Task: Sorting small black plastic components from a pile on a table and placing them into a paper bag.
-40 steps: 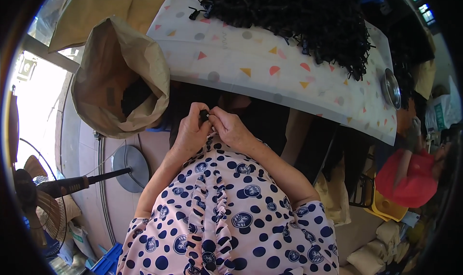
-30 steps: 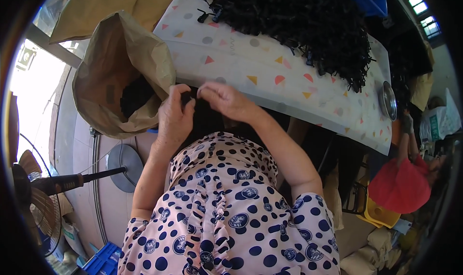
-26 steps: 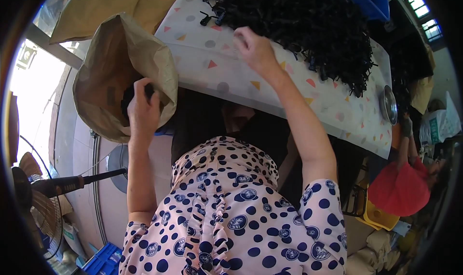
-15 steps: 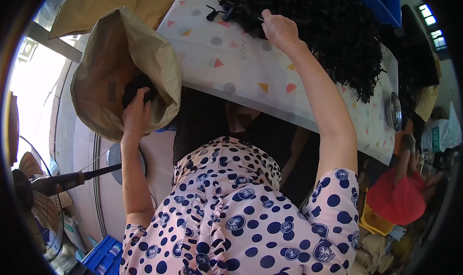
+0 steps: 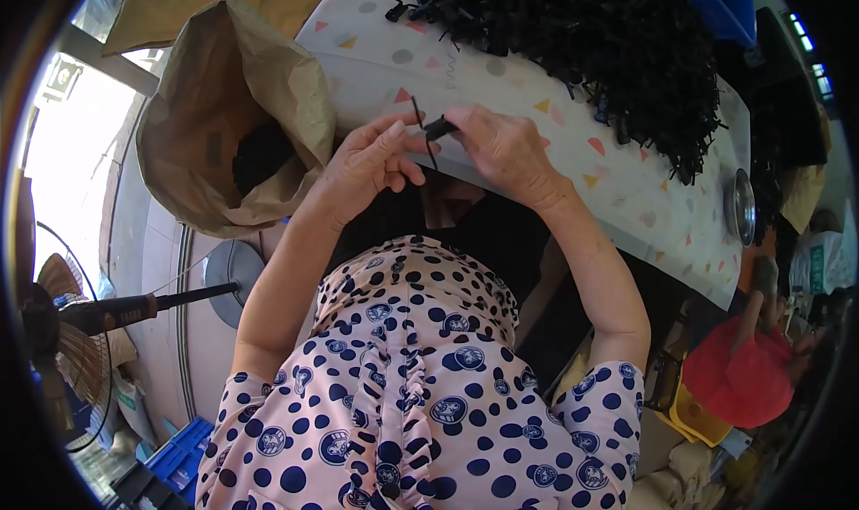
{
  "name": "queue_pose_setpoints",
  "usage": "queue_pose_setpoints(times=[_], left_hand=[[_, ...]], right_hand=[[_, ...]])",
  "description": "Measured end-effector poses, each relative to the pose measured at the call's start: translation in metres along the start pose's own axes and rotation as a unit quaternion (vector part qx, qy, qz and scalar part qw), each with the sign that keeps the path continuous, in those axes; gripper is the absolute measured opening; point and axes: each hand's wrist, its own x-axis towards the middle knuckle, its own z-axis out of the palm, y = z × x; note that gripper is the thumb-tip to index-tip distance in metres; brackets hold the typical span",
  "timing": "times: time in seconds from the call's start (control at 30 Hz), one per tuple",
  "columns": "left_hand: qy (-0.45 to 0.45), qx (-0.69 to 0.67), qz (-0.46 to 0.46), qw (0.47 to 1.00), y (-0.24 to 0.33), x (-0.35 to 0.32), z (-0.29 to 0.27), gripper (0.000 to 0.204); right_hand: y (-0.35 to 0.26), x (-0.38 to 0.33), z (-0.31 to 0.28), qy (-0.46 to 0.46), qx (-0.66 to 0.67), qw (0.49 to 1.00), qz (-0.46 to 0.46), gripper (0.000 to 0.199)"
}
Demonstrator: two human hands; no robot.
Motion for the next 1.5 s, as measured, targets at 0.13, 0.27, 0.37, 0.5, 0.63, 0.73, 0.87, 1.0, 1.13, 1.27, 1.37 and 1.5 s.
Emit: queue_pose_setpoints(times=[0.13,0.27,0.37,0.5,0.63,0.73,0.87,1.0,1.13,1.27,1.37,1.5], left_hand=[[-0.089,-0.112,-0.102,0.984,-0.016,-0.002,0.004,0.035],[-0.130,-0.217,-0.168,0.953,-0.030,-0.012,0.007,0.026],[-0.063,-0.191,-0.156,0.967,-0.036,-0.021,0.018,0.024],[-0.035,-0.141,-0.110,0.983,-0.033,-0.031,0.019,0.024],[0.003,0.036,-0.025,0.999,-0.033,-0.040,0.024,0.027],[0.029,0.102,0.036,0.994,-0.040,-0.044,0.025,0.029],[0.051,0.146,0.083,0.984,-0.046,-0.048,0.023,0.032],[0.065,0.162,0.092,0.980,-0.048,-0.049,0.019,0.031],[0.079,0.188,0.116,0.972,-0.050,-0.046,0.015,0.034],[0.119,0.408,0.219,0.878,-0.043,-0.049,0.017,0.038],[0.133,0.456,0.243,0.846,-0.044,-0.047,0.019,0.038],[0.124,0.499,0.246,0.822,-0.046,-0.040,0.016,0.036]], right_hand=[[-0.016,-0.022,-0.004,-0.064,-0.046,0.995,-0.056,0.032],[-0.019,-0.042,-0.003,-0.075,-0.025,0.993,-0.088,0.034],[-0.020,-0.053,0.008,-0.009,-0.003,0.997,-0.081,0.037],[-0.048,-0.061,0.015,0.016,0.126,0.988,0.087,0.032],[-0.076,-0.062,0.023,-0.022,0.368,0.876,0.310,0.038],[-0.086,-0.058,0.033,-0.024,0.448,0.813,0.371,0.037],[-0.089,-0.060,0.046,0.002,0.456,0.800,0.390,0.035],[-0.088,-0.061,0.055,0.005,0.476,0.785,0.396,0.035],[-0.091,-0.054,0.052,-0.015,0.468,0.779,0.418,0.034],[-0.089,-0.050,0.060,-0.014,0.455,0.789,0.412,0.031],[-0.087,-0.049,0.062,-0.011,0.458,0.784,0.420,0.030],[-0.084,-0.043,0.056,-0.041,0.511,0.693,0.507,0.029]])
